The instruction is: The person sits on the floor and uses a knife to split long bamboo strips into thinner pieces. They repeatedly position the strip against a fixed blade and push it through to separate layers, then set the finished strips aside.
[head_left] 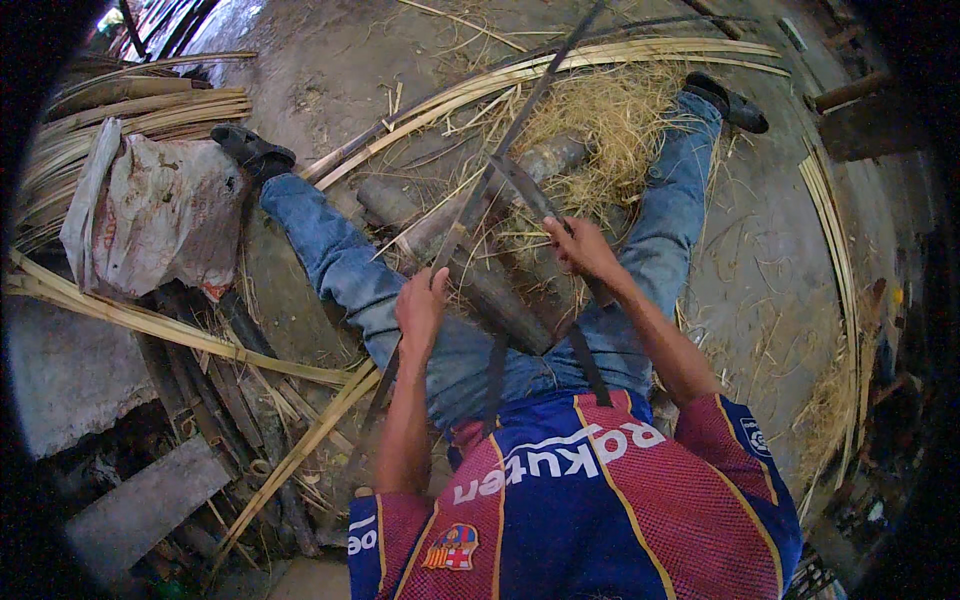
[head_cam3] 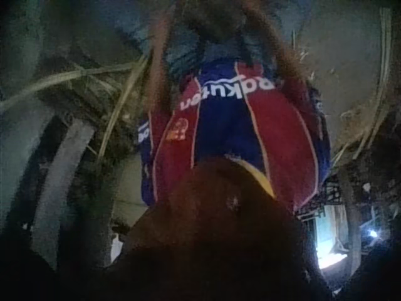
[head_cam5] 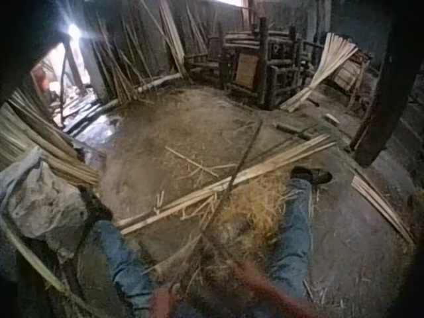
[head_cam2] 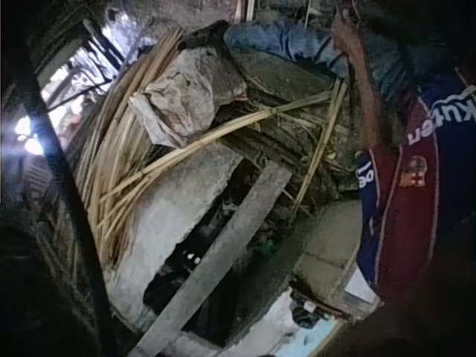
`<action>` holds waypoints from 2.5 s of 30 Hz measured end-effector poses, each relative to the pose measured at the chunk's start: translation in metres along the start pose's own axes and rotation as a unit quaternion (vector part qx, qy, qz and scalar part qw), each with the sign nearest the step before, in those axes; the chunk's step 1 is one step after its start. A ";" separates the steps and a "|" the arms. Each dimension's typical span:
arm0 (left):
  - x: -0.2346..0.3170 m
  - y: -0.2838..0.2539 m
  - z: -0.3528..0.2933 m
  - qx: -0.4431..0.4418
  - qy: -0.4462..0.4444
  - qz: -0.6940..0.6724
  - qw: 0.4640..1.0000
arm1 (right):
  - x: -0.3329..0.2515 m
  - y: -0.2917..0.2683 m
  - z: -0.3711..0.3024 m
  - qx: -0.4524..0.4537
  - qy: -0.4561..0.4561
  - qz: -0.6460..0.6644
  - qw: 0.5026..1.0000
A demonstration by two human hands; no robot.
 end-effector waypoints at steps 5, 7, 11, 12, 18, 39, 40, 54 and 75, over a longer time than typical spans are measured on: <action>0.000 0.005 -0.003 0.023 -0.001 0.035 0.999 | 0.013 -0.004 0.035 -0.040 0.042 0.050 0.997; 0.002 0.003 -0.004 0.029 -0.001 0.041 0.999 | 0.009 -0.001 0.039 -0.043 0.018 0.005 0.999; -0.009 0.009 -0.005 0.028 -0.013 0.068 0.997 | -0.014 0.013 0.026 -0.105 -0.071 -0.076 0.989; -0.009 0.011 -0.005 0.024 -0.012 0.078 0.997 | -0.025 0.013 0.013 -0.141 -0.093 -0.099 0.981; 0.000 0.009 -0.005 0.042 -0.009 0.096 0.994 | -0.006 0.022 0.017 -0.133 -0.034 -0.044 0.990; 0.002 0.005 -0.010 0.033 -0.010 0.071 0.997 | -0.007 0.033 -0.008 -0.172 0.017 0.047 0.984; 0.003 0.006 -0.009 0.045 0.000 0.070 0.997 | -0.006 0.031 -0.006 -0.136 0.016 0.053 0.989; 0.003 0.007 -0.006 -0.017 -0.034 0.090 0.995 | -0.023 0.037 -0.030 -0.245 -0.065 0.001 0.967; -0.156 -0.248 -0.221 -0.222 -0.402 -0.002 0.888 | 0.044 -0.020 0.062 0.188 -0.173 -0.301 0.919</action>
Point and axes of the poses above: each hand's wrist, its own z-axis towards the middle knuckle, its own y-axis out of the palm, x = y × z, the point moved 3 cm from there along z, towards the middle knuckle, and after that the axes turned 5 degrees about x, right-handed, at the moved point
